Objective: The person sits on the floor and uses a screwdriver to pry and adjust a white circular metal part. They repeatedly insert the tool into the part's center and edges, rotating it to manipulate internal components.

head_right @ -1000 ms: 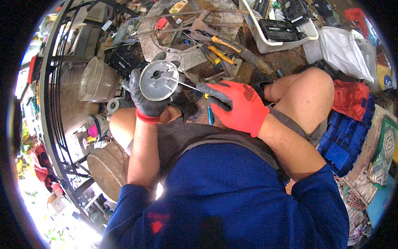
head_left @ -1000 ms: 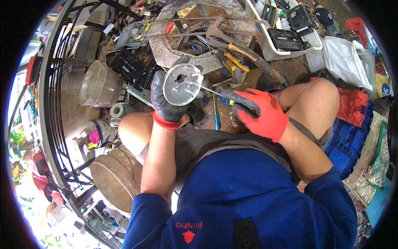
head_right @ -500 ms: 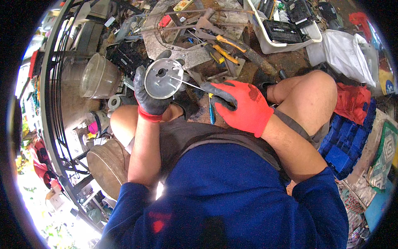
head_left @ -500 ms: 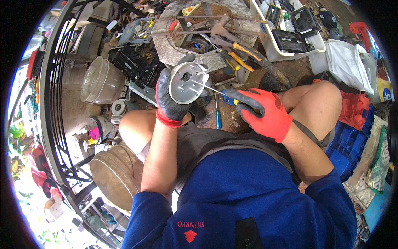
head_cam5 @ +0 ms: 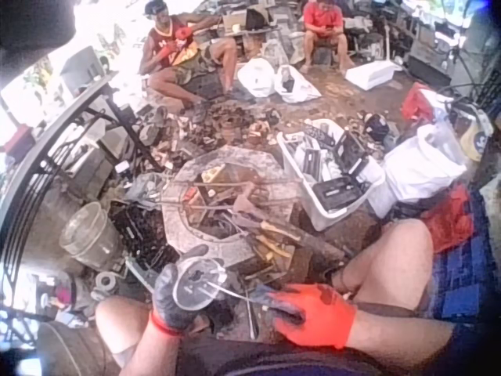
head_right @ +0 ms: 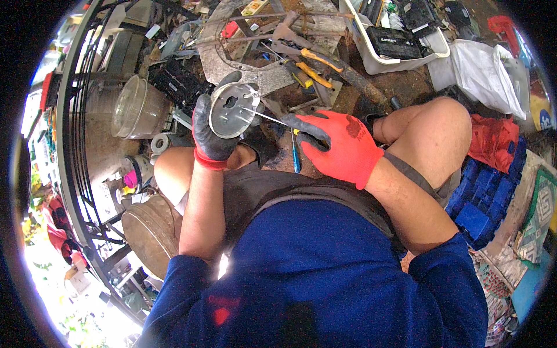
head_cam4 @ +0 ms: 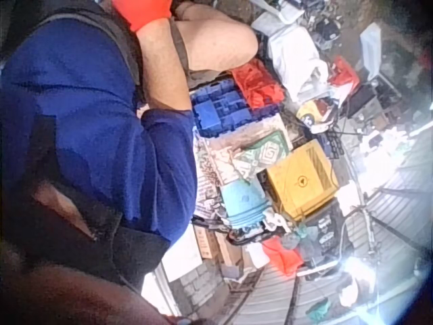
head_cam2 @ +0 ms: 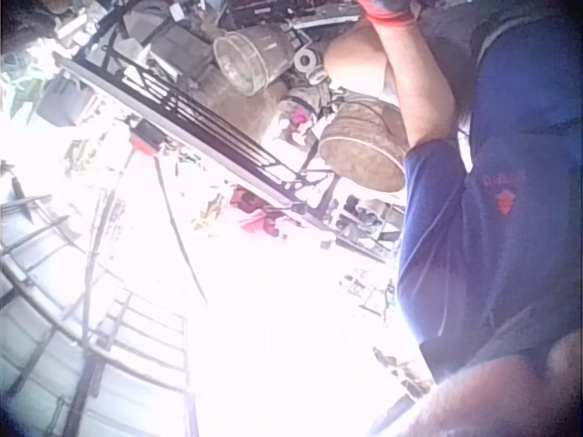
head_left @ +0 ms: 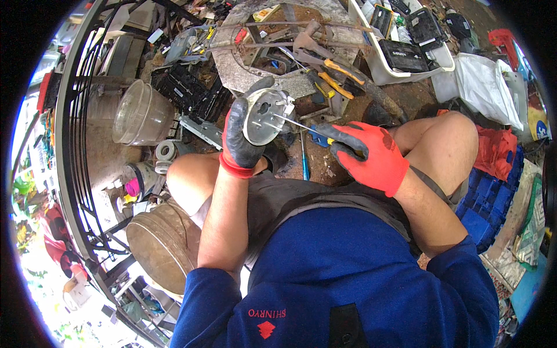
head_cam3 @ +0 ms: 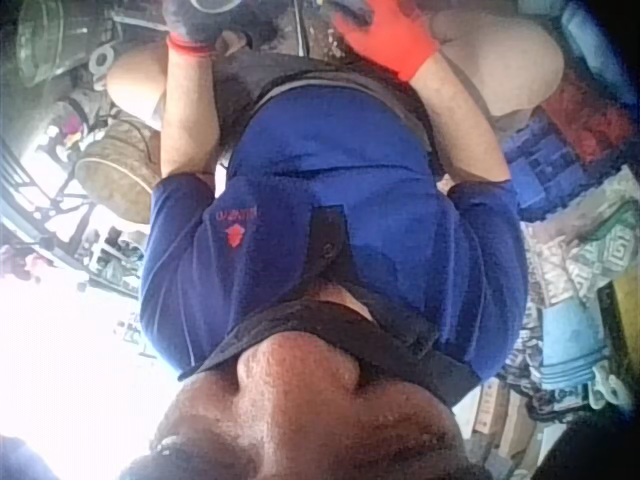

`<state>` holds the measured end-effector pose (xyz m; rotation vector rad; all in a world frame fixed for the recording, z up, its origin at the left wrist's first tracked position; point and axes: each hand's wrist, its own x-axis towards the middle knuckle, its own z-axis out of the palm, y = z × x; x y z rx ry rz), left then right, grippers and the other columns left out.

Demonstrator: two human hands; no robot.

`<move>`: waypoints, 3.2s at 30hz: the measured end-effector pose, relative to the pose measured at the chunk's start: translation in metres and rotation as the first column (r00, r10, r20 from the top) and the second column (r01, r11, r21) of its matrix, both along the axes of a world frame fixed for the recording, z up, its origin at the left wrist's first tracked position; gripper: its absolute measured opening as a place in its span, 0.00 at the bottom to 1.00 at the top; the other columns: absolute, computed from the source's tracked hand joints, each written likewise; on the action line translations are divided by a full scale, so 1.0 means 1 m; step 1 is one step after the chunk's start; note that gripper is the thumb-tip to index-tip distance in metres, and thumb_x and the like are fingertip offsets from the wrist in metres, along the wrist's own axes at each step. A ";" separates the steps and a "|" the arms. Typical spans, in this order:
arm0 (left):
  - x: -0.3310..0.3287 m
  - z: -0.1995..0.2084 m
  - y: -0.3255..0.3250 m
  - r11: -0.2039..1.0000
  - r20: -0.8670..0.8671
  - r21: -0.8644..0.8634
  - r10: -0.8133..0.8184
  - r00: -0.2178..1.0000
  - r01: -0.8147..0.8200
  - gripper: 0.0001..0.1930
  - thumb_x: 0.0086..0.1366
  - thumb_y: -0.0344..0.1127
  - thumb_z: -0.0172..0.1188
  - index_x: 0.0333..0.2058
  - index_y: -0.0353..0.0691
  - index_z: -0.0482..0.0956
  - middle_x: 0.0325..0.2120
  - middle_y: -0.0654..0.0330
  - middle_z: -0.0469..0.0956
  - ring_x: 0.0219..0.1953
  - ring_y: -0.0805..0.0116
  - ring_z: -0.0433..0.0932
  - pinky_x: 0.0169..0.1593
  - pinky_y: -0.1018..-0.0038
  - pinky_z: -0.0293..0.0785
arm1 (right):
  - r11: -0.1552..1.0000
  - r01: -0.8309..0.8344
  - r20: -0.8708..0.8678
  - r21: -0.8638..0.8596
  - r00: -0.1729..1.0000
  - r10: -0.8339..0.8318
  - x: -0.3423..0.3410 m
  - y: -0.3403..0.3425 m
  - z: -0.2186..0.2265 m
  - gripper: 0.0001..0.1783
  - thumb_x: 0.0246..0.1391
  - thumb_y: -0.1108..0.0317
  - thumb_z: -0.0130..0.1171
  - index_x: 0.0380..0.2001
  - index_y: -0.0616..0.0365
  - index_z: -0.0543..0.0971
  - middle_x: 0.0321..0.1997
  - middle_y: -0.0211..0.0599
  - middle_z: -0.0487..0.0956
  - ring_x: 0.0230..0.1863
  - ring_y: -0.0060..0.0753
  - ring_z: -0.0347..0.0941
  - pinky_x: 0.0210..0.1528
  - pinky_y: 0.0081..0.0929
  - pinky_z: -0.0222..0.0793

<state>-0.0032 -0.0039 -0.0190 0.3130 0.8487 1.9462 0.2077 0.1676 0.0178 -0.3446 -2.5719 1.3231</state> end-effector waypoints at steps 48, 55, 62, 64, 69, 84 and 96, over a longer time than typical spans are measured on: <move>0.018 -0.011 0.010 0.899 -0.593 -0.426 -0.194 0.782 -0.100 0.25 0.75 0.45 0.50 0.61 0.33 0.73 0.55 0.54 0.77 0.58 0.65 0.74 0.63 0.68 0.66 | 0.984 0.165 0.276 -0.072 0.951 -0.139 -0.019 -0.004 -0.050 0.21 0.49 0.60 0.67 0.45 0.60 0.82 0.47 0.51 0.81 0.49 0.54 0.78 0.52 0.42 0.74; 0.020 -0.010 0.013 0.892 -0.656 -0.427 -0.190 0.730 -0.151 0.26 0.76 0.47 0.47 0.60 0.32 0.73 0.57 0.52 0.76 0.59 0.62 0.73 0.65 0.65 0.65 | 0.986 0.166 0.154 0.010 0.974 -0.166 -0.020 -0.012 -0.059 0.18 0.48 0.64 0.67 0.40 0.63 0.80 0.42 0.50 0.81 0.45 0.56 0.78 0.49 0.43 0.74; 0.022 -0.013 0.012 0.908 -0.600 -0.404 -0.170 0.782 -0.113 0.22 0.75 0.41 0.53 0.60 0.33 0.73 0.51 0.57 0.79 0.54 0.70 0.75 0.60 0.72 0.68 | 0.995 0.098 0.352 0.010 0.931 -0.095 -0.026 -0.011 -0.043 0.18 0.52 0.59 0.64 0.43 0.58 0.81 0.47 0.50 0.81 0.49 0.55 0.77 0.51 0.44 0.74; 0.023 -0.015 0.013 0.927 -0.727 -0.356 -0.195 0.658 -0.119 0.22 0.75 0.42 0.53 0.60 0.33 0.74 0.51 0.57 0.79 0.53 0.70 0.75 0.60 0.72 0.69 | 0.983 0.129 0.281 0.130 0.946 -0.161 -0.023 -0.013 -0.044 0.20 0.51 0.58 0.65 0.45 0.57 0.81 0.50 0.51 0.80 0.51 0.55 0.77 0.52 0.44 0.74; 0.028 -0.021 0.013 0.918 -0.597 -0.385 -0.173 0.783 -0.091 0.22 0.76 0.42 0.52 0.60 0.33 0.74 0.51 0.56 0.79 0.53 0.71 0.76 0.58 0.73 0.70 | 0.968 0.123 0.277 0.219 0.943 -0.183 -0.022 -0.016 -0.054 0.26 0.49 0.61 0.67 0.52 0.56 0.77 0.55 0.52 0.76 0.53 0.57 0.76 0.53 0.44 0.74; 0.025 -0.030 0.014 0.907 -0.364 -0.420 -0.134 0.922 -0.034 0.28 0.77 0.52 0.44 0.61 0.35 0.72 0.52 0.53 0.79 0.52 0.62 0.79 0.57 0.65 0.74 | 0.953 0.211 0.174 0.219 0.952 -0.251 -0.024 -0.016 -0.047 0.24 0.49 0.65 0.68 0.50 0.55 0.78 0.54 0.52 0.76 0.49 0.58 0.78 0.51 0.43 0.75; 0.042 -0.042 0.016 0.922 -0.275 -0.377 -0.197 0.941 0.083 0.29 0.78 0.55 0.38 0.55 0.33 0.74 0.47 0.49 0.81 0.49 0.59 0.80 0.57 0.63 0.75 | 0.969 0.207 0.040 -0.134 0.978 -0.203 -0.034 -0.026 -0.052 0.19 0.47 0.67 0.70 0.44 0.60 0.80 0.41 0.47 0.80 0.45 0.53 0.79 0.47 0.41 0.75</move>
